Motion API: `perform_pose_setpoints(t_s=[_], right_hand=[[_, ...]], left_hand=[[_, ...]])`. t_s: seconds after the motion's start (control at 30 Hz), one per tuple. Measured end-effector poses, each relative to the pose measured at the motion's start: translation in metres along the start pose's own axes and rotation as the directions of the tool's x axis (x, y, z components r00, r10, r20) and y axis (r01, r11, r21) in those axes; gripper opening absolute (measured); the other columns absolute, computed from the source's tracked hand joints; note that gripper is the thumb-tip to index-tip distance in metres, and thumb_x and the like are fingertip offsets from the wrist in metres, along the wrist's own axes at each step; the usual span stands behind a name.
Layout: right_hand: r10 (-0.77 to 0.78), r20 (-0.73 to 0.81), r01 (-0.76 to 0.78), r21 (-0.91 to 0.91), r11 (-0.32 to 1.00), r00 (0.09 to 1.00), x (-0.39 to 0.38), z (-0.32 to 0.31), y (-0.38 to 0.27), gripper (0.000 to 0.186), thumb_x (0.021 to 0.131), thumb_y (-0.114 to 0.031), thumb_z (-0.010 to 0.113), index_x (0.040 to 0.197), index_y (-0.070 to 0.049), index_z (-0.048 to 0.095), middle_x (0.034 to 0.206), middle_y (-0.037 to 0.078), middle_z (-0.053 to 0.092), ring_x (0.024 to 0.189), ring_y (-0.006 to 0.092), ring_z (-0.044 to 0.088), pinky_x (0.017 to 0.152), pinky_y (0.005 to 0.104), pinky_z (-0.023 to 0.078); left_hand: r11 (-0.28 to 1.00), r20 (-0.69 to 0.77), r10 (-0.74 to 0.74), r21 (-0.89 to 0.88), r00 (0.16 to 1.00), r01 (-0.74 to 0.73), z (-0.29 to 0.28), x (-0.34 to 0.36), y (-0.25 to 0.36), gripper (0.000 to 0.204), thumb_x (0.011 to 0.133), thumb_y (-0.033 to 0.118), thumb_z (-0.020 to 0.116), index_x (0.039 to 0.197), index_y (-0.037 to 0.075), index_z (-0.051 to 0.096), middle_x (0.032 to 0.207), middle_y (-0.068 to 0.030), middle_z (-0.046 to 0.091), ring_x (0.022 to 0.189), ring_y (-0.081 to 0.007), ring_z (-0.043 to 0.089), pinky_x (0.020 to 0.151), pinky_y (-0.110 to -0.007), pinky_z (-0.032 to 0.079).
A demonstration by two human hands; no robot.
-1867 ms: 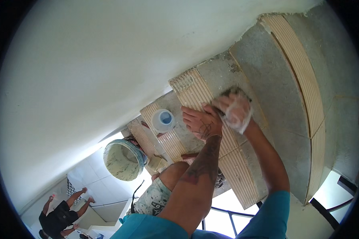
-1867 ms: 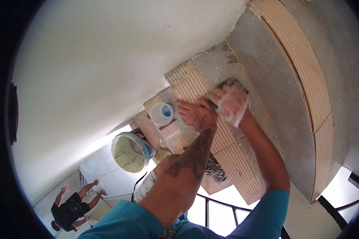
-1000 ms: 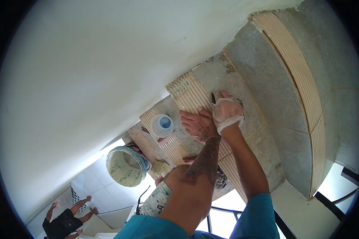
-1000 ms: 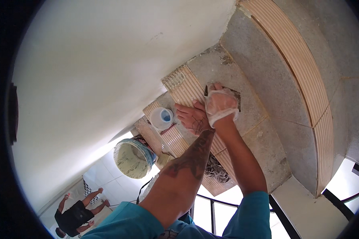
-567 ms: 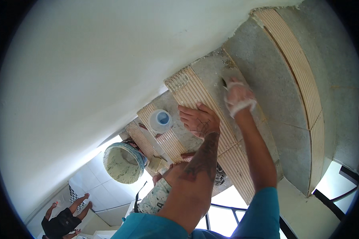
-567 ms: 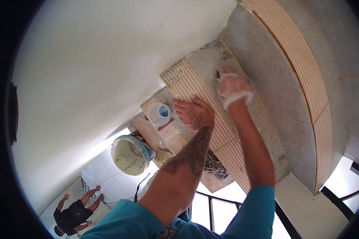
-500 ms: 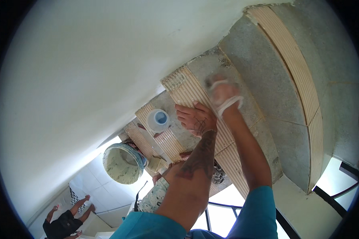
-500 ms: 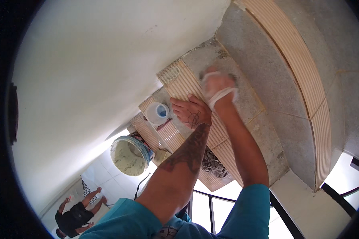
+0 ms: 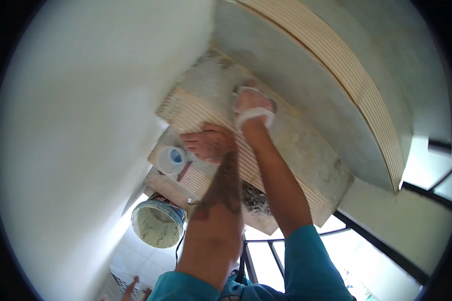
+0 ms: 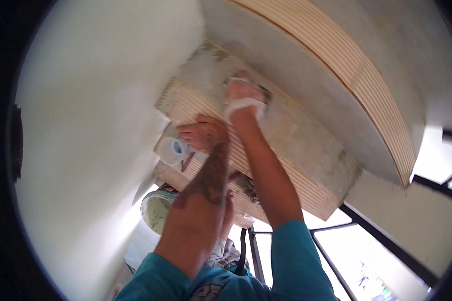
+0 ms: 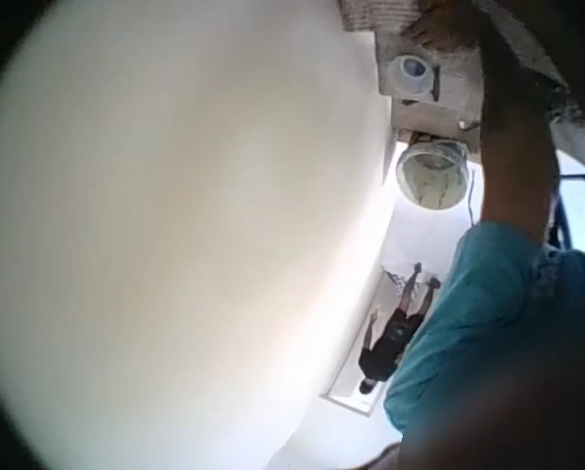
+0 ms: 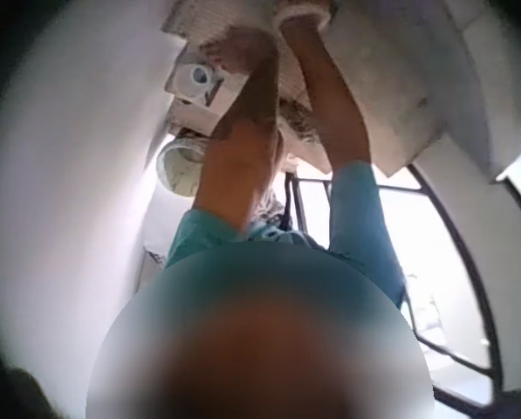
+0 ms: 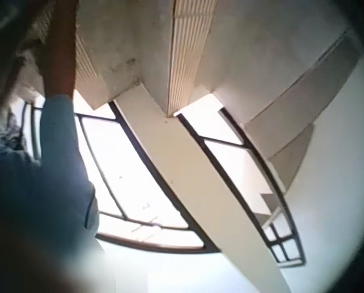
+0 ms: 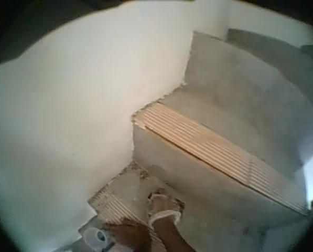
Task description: Apply adhesive or grout to stair surfaces and clean them during a tiling project.
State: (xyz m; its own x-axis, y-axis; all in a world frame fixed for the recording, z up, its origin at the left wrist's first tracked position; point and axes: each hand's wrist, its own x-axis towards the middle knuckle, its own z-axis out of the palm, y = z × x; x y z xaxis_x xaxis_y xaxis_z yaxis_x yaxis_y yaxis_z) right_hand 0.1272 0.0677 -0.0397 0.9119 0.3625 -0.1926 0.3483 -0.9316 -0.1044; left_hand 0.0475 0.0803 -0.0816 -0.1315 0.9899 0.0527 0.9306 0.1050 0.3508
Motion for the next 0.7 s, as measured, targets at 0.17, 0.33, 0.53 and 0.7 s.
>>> perform_pose_setpoints(t_s=[0.17,0.33,0.53,0.7], right_hand=[[0.061,-0.003,-0.061,-0.057,0.997,0.998,-0.065,0.034,0.064,0.023,0.072,-0.014,0.048,0.094,-0.009,0.050,0.097,0.011,0.053,0.079,0.0276,0.058,0.062,0.0384,0.047],[0.341,-0.040,-0.344,-0.083,0.935,0.939,-0.190,0.024,0.196,0.036,0.070,-0.011,0.049,0.106,-0.013,0.050,0.107,0.009,0.048,0.086,0.0270,0.054,0.067,0.0403,0.045],[0.164,-0.389,-0.133,0.108,0.985,0.907,-0.321,0.039,0.203,0.045,0.069,-0.009,0.052,0.113,-0.006,0.047,0.104,0.018,0.047,0.093,0.0330,0.047,0.082,0.0416,0.035],[0.288,-0.461,-0.171,0.279,0.945,0.840,-0.383,0.090,0.164,0.030,0.079,0.000,0.042,0.109,-0.003,0.048,0.098,0.015,0.049,0.086,0.0276,0.047,0.072,0.0395,0.035]], left_hand=[[0.990,-0.076,-0.050,0.130,0.996,0.060,0.008,0.012,-0.013,0.054,0.077,0.032,0.040,0.112,-0.008,0.032,0.094,-0.0164,0.045,0.084,-0.0285,0.050,0.068,-0.036,0.045],[0.981,-0.130,-0.042,0.183,0.991,0.066,0.005,-0.001,-0.005,0.054,0.075,0.032,0.042,0.111,-0.008,0.031,0.090,-0.0142,0.046,0.079,-0.0258,0.051,0.065,-0.035,0.046],[0.970,-0.186,-0.010,0.237,0.983,0.055,0.019,0.002,-0.015,0.049,0.074,0.033,0.043,0.104,-0.005,0.035,0.087,-0.0105,0.047,0.072,-0.0195,0.052,0.058,-0.029,0.046],[0.919,-0.225,0.040,0.391,0.974,0.052,0.036,0.018,-0.013,0.043,0.074,0.034,0.043,0.098,0.000,0.037,0.085,-0.0069,0.045,0.073,-0.0144,0.051,0.054,-0.024,0.045]])
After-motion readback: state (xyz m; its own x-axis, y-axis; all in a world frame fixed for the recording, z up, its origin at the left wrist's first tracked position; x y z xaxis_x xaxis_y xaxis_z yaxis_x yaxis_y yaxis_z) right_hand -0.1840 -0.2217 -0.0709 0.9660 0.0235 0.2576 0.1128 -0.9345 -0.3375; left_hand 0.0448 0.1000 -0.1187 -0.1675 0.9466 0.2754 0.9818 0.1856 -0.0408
